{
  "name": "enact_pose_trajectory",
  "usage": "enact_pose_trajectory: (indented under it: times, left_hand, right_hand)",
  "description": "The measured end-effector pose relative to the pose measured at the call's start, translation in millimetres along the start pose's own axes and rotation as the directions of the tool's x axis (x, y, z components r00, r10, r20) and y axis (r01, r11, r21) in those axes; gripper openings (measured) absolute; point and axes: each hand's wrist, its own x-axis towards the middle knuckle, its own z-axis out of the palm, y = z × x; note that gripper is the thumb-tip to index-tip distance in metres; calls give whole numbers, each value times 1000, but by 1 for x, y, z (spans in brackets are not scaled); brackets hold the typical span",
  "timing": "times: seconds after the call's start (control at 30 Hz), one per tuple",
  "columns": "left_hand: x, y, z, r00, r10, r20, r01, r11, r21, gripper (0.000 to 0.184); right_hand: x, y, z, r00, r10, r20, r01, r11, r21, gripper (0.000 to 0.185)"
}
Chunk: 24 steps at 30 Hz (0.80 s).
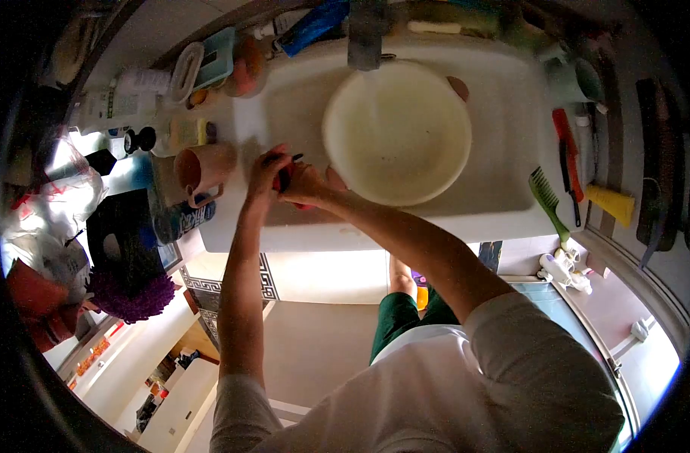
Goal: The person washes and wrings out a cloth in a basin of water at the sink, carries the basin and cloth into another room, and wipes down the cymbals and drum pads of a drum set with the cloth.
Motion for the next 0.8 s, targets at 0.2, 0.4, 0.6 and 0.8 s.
enact_pose_trajectory:
  times: [0.2, 0.4, 0.6, 0.8]
  left_hand:
    - [-33, 42, 1, 959, -51, 278, 98, 983, -158, 51]
    - [-30, 51, 0, 946, 208, 249, -111, 928, -355, 46]
    - [-30, 75, 8, 961, 54, 272, -45, 998, -40, 27]
    - [-14, 61, 33, 998, 10, -66, -6, 998, 69, 19]
  right_hand:
    - [-29, -10, -14, 868, -114, 484, -425, 335, 841, 38]
    - [-25, -11, -6, 871, -250, 423, -425, 51, 904, 37]
    - [-15, -17, -2, 857, -214, 468, -421, 230, 877, 25]
    - [-21, -33, -8, 993, 52, -103, -15, 943, 333, 23]
